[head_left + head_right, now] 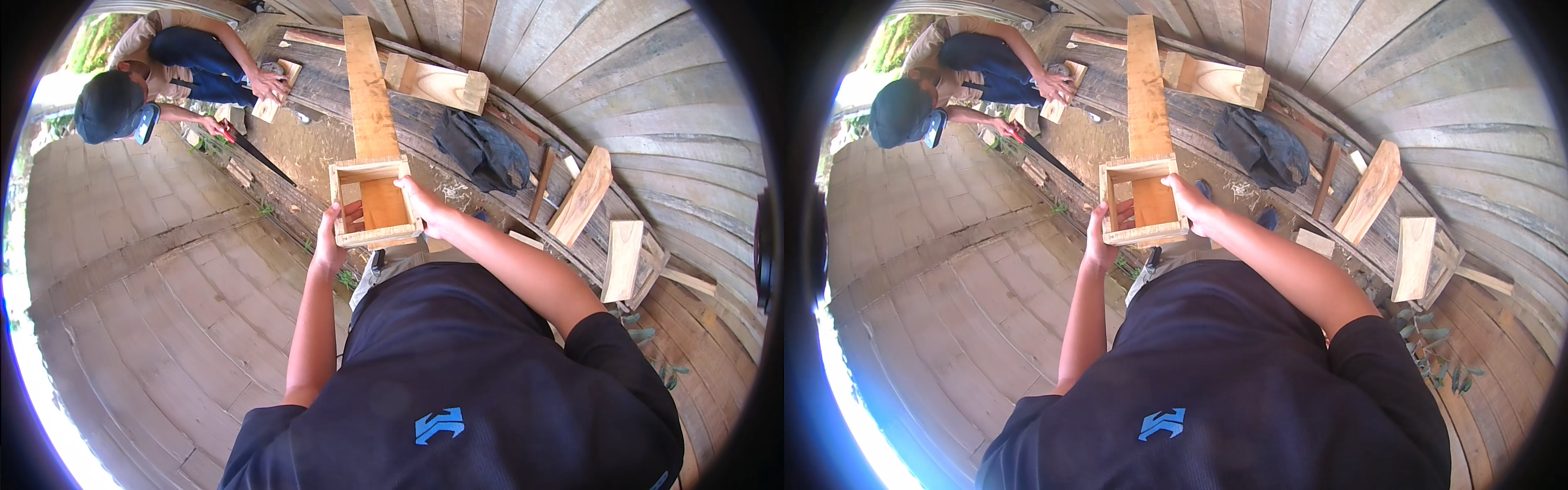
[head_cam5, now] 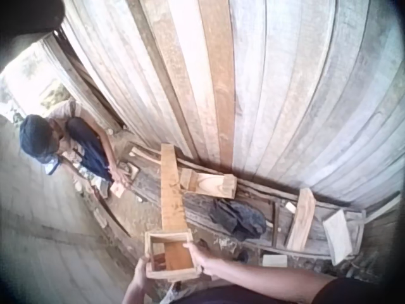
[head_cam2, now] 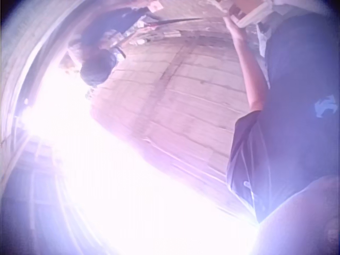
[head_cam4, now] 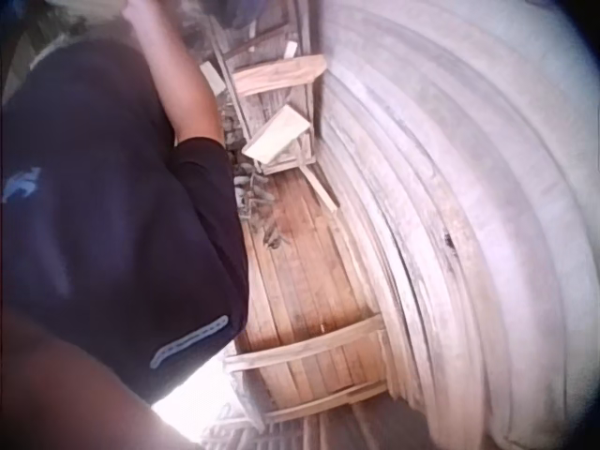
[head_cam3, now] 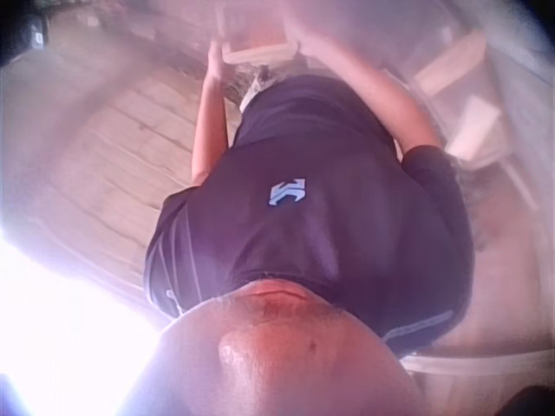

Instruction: The person assembles a small wooden box by hand, fitting pre-cut pieces together and using a hammer to secure joints. They repeatedly test fit and adjust the frame, then add a bottom panel to complete the box.

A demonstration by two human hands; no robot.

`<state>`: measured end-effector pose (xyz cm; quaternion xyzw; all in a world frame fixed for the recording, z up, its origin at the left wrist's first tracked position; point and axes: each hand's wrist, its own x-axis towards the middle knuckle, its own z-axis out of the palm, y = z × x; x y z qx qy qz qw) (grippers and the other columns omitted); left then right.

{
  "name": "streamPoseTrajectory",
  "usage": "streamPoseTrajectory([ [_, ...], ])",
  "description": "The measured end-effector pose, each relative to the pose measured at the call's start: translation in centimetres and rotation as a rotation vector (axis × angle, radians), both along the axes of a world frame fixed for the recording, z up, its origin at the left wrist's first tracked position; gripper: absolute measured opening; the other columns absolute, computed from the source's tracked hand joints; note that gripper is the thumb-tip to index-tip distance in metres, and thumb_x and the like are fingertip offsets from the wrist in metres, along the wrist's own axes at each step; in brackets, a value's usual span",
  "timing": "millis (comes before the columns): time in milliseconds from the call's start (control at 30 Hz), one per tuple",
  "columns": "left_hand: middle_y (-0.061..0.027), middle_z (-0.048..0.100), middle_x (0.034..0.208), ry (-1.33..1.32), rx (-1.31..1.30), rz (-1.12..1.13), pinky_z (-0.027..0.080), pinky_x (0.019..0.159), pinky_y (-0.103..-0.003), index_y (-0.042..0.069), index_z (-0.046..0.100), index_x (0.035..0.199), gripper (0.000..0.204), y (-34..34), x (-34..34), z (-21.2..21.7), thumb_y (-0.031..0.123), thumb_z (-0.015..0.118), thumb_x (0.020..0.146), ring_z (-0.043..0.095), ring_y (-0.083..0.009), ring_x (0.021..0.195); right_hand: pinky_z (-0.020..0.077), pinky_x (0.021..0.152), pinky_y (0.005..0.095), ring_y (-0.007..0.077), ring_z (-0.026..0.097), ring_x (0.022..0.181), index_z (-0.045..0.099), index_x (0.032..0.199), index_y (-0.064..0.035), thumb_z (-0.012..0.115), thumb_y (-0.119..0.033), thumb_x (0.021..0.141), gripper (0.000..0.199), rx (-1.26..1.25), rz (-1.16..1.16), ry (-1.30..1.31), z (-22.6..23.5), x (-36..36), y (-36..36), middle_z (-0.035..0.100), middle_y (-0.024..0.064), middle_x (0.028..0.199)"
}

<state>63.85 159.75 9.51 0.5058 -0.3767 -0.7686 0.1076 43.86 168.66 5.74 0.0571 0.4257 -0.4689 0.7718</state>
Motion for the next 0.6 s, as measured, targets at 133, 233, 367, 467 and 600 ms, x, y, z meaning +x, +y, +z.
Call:
streamPoseTrajectory([
  [133,-0.0241,0.056,0.131,-0.045,-0.043,-0.004,0.046,0.097,-0.042,-0.010,0.046,0.136,0.085,0.4,-0.7,0.7,0.063,0.044,0.091,0.061,-0.0313,0.107,0.0487,0.093,0.0432,0.0249,0.060,0.112,0.045,0.136,-0.0044,0.042,-0.042,0.096,0.055,-0.005,-0.047,-0.033,-0.2,0.1,0.0,0.057,0.0171,0.126],
  [233,-0.0235,0.057,0.129,-0.059,-0.075,-0.020,0.046,0.095,-0.041,-0.009,0.047,0.135,0.090,0.3,-0.5,0.2,0.068,0.041,0.089,0.061,-0.0302,0.104,0.0503,0.093,0.0430,0.0254,0.061,0.111,0.045,0.136,-0.0037,0.044,-0.041,0.095,0.055,0.016,-0.053,-0.053,-0.3,0.0,0.0,0.058,0.0175,0.126],
  [367,-0.0218,0.060,0.123,0.045,0.061,0.038,0.047,0.092,-0.038,-0.011,0.047,0.134,0.092,-0.7,0.1,-0.3,0.070,0.027,0.093,0.061,-0.0266,0.096,0.0526,0.092,0.0440,0.0269,0.064,0.109,0.045,0.135,-0.0029,0.047,-0.041,0.094,0.055,0.043,-0.048,0.000,-0.7,-0.2,-0.1,0.059,0.0189,0.125],
  [467,-0.0219,0.062,0.118,0.064,0.101,-0.010,0.052,0.083,-0.041,-0.011,0.048,0.133,0.104,-1.8,0.2,-0.8,0.078,0.018,0.088,0.063,-0.0265,0.090,0.0515,0.092,0.0431,0.0252,0.062,0.110,0.046,0.134,-0.0042,0.048,-0.038,0.094,0.052,0.078,-0.027,0.046,-0.6,-0.2,-0.4,0.058,0.0165,0.123],
  [600,-0.0249,0.063,0.110,0.089,0.268,0.005,0.056,0.071,-0.043,-0.012,0.052,0.124,0.110,-4.0,0.8,-2.7,0.085,0.020,0.084,0.066,-0.0312,0.079,0.0490,0.093,0.0389,0.0213,0.059,0.110,0.047,0.132,-0.0047,0.057,-0.023,0.088,0.048,0.050,0.040,0.165,-0.3,-0.4,-0.7,0.058,0.0120,0.120],
])
